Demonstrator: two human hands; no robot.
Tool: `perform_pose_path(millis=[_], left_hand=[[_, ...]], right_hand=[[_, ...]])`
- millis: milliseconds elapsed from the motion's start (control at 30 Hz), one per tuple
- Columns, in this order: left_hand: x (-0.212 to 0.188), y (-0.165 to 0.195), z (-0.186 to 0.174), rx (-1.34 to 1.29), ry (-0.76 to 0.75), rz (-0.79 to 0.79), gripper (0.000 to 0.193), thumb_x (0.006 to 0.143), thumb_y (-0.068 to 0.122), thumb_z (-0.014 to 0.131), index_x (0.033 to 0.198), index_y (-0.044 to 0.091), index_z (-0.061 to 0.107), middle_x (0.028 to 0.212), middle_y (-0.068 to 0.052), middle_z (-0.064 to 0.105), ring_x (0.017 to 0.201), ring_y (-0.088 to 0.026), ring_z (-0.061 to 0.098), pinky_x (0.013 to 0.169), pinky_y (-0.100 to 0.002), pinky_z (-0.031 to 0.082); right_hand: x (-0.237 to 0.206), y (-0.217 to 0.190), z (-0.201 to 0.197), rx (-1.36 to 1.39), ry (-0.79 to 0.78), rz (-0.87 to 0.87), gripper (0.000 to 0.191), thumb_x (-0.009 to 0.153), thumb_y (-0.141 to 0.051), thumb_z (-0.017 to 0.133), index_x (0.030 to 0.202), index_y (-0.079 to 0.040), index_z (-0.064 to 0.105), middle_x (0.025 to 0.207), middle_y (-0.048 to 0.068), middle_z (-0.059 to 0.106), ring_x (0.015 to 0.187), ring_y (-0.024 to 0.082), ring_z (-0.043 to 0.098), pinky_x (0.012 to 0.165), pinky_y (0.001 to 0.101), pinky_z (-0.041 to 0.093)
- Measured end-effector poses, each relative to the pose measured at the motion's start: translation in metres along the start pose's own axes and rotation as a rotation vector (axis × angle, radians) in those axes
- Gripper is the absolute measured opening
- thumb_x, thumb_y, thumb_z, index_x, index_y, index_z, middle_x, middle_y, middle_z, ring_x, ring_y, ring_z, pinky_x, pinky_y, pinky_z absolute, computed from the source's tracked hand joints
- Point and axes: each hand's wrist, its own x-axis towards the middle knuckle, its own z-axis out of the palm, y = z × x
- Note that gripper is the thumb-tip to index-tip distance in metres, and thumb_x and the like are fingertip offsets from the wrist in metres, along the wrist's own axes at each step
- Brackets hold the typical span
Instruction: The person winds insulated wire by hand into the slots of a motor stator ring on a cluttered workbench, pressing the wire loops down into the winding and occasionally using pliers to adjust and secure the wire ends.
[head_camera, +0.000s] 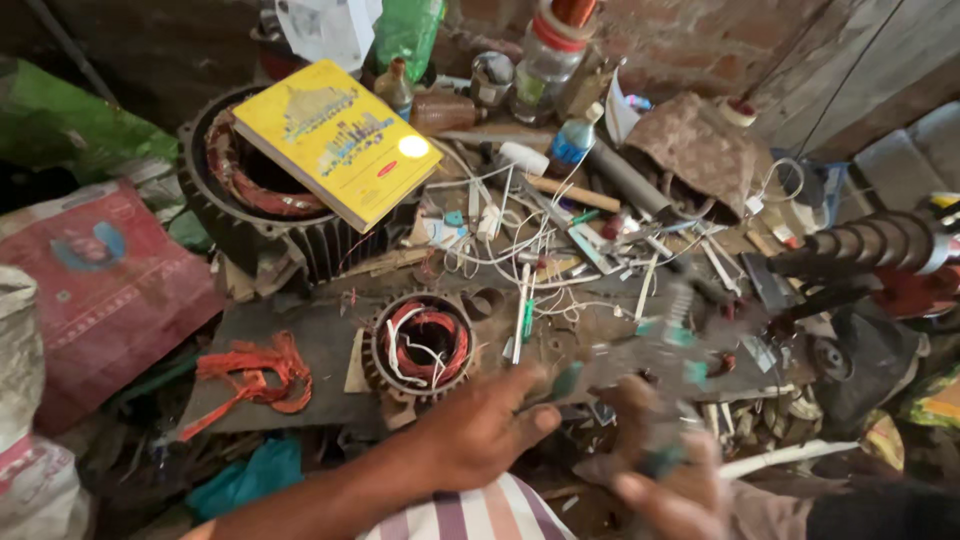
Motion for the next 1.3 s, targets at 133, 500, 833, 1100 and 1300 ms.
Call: perform_pose_path(millis=[133,500,833,1100,1300], left_hand=[[0.007,0.009,0.02,-0.125,0.065,0.075,0.043,0.105,0.045,0.052,0.111,0.003,0.062,0.095,-0.018,0.071,0.087,-0.04,0.07,0.073,-0.045,0.053],[-0.028,-0.048,-0.006,0.3,0.338,-0.147,0.034,0.092,0.038,0.066,0.097,0.005,0.069,0.09,-0.016,0.071,0.084,-0.038,0.069,0.071,-0.047,0.052],[-0.018,-0.126,0.006,-0.274,0.39,-0.61,0.024,0.095,0.027,0.067,0.089,0.004,0.069,0.069,-0.004,0.062,0.055,-0.01,0.056,0.052,-0.03,0.046],[-0.024,-0.154,0.001,-0.222,0.402,-0.43,0.016,0.091,0.017,0.069,0.092,0.002,0.071,0.079,-0.005,0.07,0.076,-0.011,0.061,0.072,-0.03,0.05],[-0.025,-0.164,-0.008,-0.205,0.283,-0.309,0.018,0.092,0.016,0.064,0.097,0.001,0.071,0.088,-0.006,0.074,0.086,-0.013,0.067,0.083,-0.031,0.054]], right_hand=[[0.004,0.028,0.028,0.003,0.158,-0.004,0.089,0.079,-0.014,0.08,0.152,0.009,0.035,0.149,0.03,0.047,0.134,0.039,0.049,0.114,0.0505,0.036],[0.029,0.006,-0.029,-0.402,-0.262,0.283,0.097,0.073,-0.017,0.085,0.152,-0.002,0.031,0.134,0.022,0.058,0.126,0.035,0.059,0.105,0.0503,0.046],[0.061,-0.003,-0.037,-1.303,-0.454,0.483,0.101,0.054,-0.027,0.093,0.145,-0.013,0.05,0.129,0.019,0.066,0.118,0.036,0.062,0.096,0.0437,0.049],[0.07,0.033,-0.037,-1.173,-0.574,0.432,0.095,0.053,-0.02,0.088,0.142,-0.01,0.054,0.124,0.019,0.069,0.109,0.034,0.069,0.091,0.0421,0.053],[0.083,0.068,-0.033,-1.167,-0.663,0.399,0.079,0.056,-0.02,0.086,0.13,-0.007,0.063,0.109,0.02,0.075,0.099,0.034,0.073,0.089,0.04,0.055]])
